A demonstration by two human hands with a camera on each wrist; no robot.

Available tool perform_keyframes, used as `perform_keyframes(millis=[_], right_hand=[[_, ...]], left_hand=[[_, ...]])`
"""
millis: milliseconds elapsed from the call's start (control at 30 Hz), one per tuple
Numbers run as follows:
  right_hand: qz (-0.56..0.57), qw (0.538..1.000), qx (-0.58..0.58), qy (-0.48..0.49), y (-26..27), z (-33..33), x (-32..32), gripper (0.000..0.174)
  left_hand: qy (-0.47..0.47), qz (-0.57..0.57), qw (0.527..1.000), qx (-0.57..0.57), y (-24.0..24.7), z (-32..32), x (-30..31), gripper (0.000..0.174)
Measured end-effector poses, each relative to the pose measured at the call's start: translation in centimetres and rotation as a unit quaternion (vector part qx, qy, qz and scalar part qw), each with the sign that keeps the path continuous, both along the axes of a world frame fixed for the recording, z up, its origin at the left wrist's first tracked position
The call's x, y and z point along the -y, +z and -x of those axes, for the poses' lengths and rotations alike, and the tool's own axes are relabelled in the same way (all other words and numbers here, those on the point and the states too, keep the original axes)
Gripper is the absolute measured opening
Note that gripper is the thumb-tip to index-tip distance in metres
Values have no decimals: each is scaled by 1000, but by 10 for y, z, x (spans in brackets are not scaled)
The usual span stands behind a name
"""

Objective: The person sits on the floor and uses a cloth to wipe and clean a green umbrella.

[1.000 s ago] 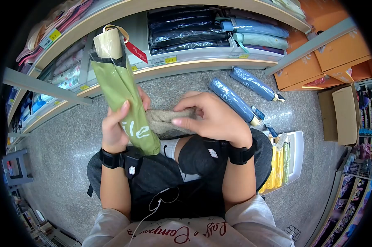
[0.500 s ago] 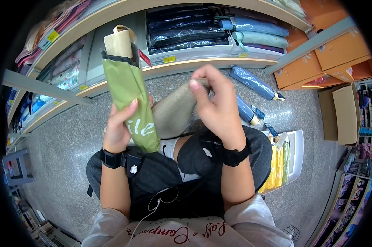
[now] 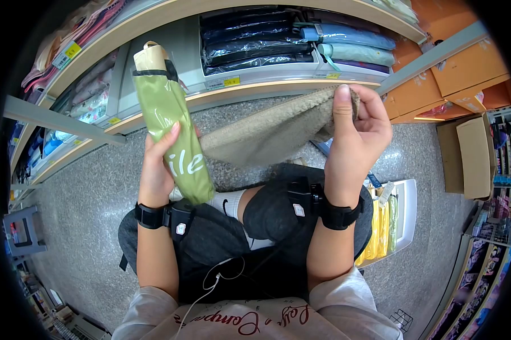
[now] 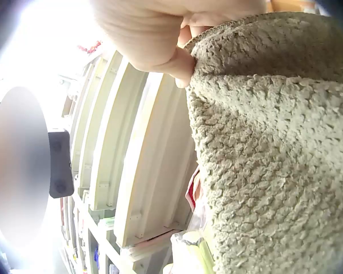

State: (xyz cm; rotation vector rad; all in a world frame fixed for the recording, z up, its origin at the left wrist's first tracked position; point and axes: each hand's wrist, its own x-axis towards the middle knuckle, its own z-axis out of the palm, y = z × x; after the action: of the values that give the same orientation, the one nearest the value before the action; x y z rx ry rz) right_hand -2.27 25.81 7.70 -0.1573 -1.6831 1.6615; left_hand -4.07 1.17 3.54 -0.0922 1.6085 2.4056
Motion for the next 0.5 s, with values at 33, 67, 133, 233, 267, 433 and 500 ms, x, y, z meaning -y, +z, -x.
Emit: perform_keyframes(millis=[33, 67, 133, 233, 267, 433, 500], right_hand=[[5, 1000, -9, -10, 0, 0, -1, 12], [7, 1000, -4, -15, 0, 0, -2, 13], [11, 1000, 4, -24, 2, -2, -4, 15], [30, 998, -35, -45, 4, -1, -6, 12], [33, 998, -36, -44, 5, -1, -6, 12], [20, 998, -42, -33, 3, -2, -6, 12], [10, 997, -52, -48, 4, -2, -3, 13]], left_hand=[[7, 6, 1000, 0, -1, 1, 1, 34], [24, 2, 1000, 3, 0, 1, 0, 32], [56, -6, 998, 9, 5, 0, -3, 30], [78, 1, 997, 13, 7, 1, -4, 31], [83, 3, 996, 14, 5, 2, -3, 31], [109, 11, 994, 29, -4, 6, -4, 32], [101, 13, 994, 34, -8, 8, -4, 32]])
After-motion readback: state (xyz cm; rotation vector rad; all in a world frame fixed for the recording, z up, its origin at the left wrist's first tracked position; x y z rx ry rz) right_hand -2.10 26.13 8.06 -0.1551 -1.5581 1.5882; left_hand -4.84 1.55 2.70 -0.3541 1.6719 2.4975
